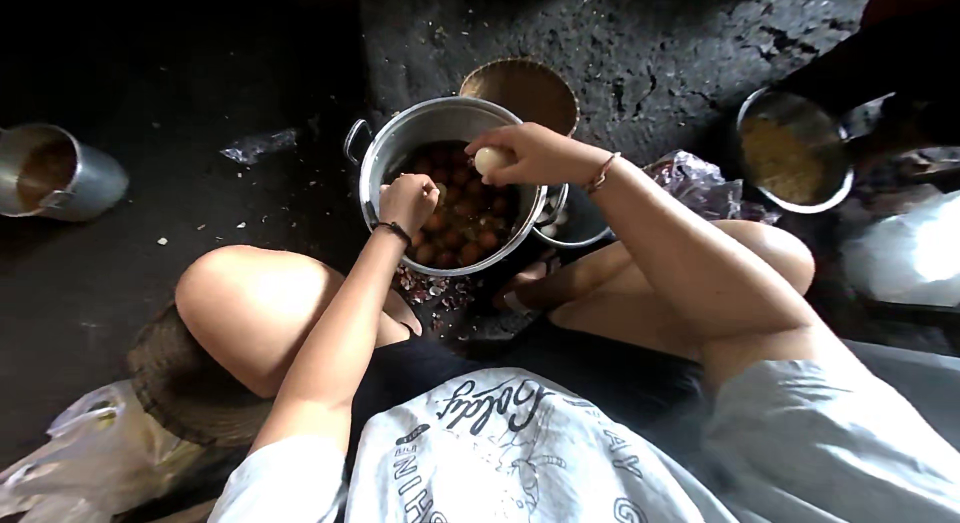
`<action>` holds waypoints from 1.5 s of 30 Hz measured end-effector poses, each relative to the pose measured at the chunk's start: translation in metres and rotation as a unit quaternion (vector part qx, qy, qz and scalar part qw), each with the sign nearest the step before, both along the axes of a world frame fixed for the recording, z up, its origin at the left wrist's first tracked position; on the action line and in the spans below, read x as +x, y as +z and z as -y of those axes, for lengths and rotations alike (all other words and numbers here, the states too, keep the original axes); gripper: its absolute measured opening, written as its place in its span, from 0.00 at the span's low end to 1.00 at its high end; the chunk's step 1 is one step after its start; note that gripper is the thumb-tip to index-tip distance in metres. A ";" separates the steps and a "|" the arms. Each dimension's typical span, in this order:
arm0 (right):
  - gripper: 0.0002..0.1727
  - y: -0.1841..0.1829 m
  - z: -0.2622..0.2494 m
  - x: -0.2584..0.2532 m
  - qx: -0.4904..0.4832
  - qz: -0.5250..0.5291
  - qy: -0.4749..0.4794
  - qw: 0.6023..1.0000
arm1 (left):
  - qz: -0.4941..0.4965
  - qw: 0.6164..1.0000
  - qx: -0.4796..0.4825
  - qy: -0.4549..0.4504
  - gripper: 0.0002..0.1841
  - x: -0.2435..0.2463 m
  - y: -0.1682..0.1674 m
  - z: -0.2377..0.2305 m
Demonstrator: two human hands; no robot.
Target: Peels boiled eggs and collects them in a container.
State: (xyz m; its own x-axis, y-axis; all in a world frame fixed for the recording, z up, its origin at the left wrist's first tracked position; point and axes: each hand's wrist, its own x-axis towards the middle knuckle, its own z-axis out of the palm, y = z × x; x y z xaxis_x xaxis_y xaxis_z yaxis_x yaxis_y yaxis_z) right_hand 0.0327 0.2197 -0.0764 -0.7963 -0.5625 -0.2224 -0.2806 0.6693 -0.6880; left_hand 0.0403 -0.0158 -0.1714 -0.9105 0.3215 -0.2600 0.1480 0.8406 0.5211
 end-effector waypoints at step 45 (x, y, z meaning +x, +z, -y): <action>0.16 -0.102 0.089 0.004 0.390 0.069 0.052 0.917 | 0.207 0.917 -0.325 -0.106 0.25 0.025 -0.036 -0.031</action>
